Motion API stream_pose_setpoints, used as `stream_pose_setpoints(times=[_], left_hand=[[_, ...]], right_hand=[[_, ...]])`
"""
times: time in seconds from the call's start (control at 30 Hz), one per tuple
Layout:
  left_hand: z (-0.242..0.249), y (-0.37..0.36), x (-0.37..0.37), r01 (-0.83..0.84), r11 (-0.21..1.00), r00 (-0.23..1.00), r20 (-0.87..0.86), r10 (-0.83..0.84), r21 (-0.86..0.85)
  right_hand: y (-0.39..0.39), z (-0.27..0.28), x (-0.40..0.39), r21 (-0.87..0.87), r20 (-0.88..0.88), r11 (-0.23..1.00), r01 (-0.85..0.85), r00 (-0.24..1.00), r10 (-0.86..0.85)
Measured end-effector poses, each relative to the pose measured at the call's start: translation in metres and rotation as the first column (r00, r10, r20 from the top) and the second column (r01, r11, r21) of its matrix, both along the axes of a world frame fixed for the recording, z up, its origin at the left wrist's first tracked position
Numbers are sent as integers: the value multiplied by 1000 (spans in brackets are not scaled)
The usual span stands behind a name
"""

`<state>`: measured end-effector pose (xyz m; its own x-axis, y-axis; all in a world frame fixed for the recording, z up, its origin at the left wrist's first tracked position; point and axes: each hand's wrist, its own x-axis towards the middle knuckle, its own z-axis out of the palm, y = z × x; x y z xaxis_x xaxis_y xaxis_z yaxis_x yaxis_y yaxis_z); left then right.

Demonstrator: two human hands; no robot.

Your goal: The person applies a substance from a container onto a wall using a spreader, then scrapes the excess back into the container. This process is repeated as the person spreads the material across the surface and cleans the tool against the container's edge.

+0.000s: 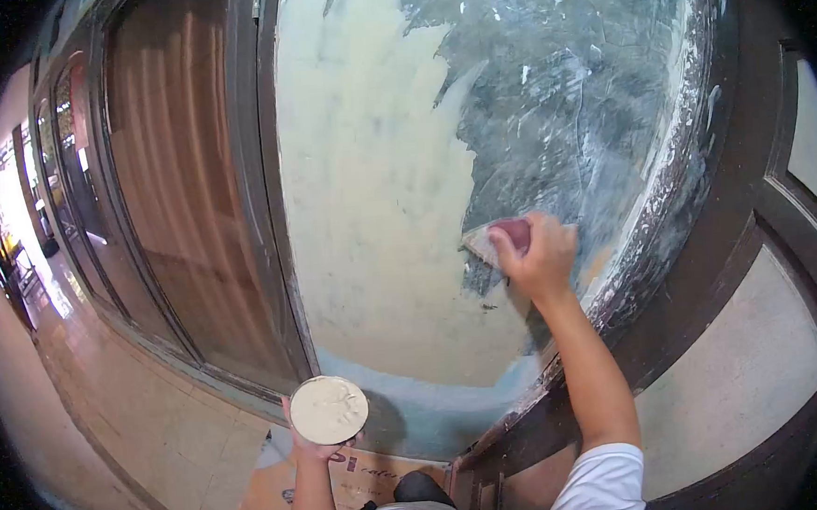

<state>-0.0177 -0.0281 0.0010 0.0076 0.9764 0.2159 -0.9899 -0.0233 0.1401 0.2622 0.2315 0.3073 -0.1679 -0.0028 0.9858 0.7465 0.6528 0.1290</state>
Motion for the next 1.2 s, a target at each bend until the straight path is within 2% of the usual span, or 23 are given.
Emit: stream_pose_setpoints(times=[0.03,0.07,0.1,0.13,0.2,0.23,0.27,0.33,0.4,0.47,0.6,0.67,0.73,0.77,0.8,0.83,0.93,0.97,1.0,1.07,1.1,1.13,1.2], left_hand=[[2,0,4,-116,980,993,3,119,-162],[1,0,3,-117,980,993,4,120,-160],[4,-1,2,-94,989,996,1,94,-112],[7,0,2,-71,995,997,-4,71,-64],[10,-1,1,-20,999,999,42,22,-35],[7,0,0,-22,999,1000,20,23,-38],[3,-1,0,-26,999,1000,0,26,-41],[3,-3,1,-11,998,1000,10,12,-57],[1,-3,4,-88,986,995,42,94,-140],[0,-3,6,-119,976,989,64,132,-181],[-4,-4,3,-137,964,989,19,145,-227],[-8,-6,1,-73,989,996,38,78,-130],[-13,-7,-1,-124,973,990,40,134,-194],[-15,-8,-3,-75,990,996,45,81,-121],[-16,-8,-2,-24,999,998,50,27,-46],[-11,-7,1,-35,997,996,84,40,-62],[-16,-6,-2,-31,997,997,62,35,-67],[-16,-7,-2,-13,1000,999,46,14,-7],[-17,-8,-2,-14,1000,999,47,15,-9],[-19,-9,0,-107,990,993,33,110,-87],[-9,-11,2,-124,979,989,64,136,-162],[-8,-12,0,-125,979,988,67,137,-162],[-8,-13,-3,-31,999,999,43,32,-17]], right_hand=[[-1,-12,2,-115,193,993,-33,980,55],[-3,-25,5,-232,373,972,-40,919,127],[-9,-38,4,-180,576,982,57,815,58],[-4,-38,5,-175,578,983,54,814,58],[7,-34,6,-70,490,997,43,872,-3],[-2,-8,5,-90,286,995,32,958,-5],[0,5,7,-94,287,995,30,958,-1],[11,21,16,67,-26,997,29,999,-28],[5,-2,19,-32,77,999,4,997,-2],[-2,-33,14,-170,563,981,-95,808,176],[6,-17,16,-121,530,992,34,847,36],[7,9,19,19,56,998,57,997,-58],[6,0,16,-5,32,999,50,998,-49],[-3,-11,12,-163,332,982,99,943,-40],[-10,-22,10,-291,598,937,192,801,22],[-9,-39,3,-135,592,988,-74,793,141],[-4,-15,2,-193,470,980,48,881,49],[-7,0,2,-88,241,995,-52,968,71],[-6,2,5,-89,242,995,-53,968,73],[-3,6,9,-25,20,999,-36,999,36],[-9,-3,9,-133,215,987,-95,969,122],[-13,-16,9,-133,218,986,-95,968,123],[-11,-41,4,-47,639,998,-49,766,68]])
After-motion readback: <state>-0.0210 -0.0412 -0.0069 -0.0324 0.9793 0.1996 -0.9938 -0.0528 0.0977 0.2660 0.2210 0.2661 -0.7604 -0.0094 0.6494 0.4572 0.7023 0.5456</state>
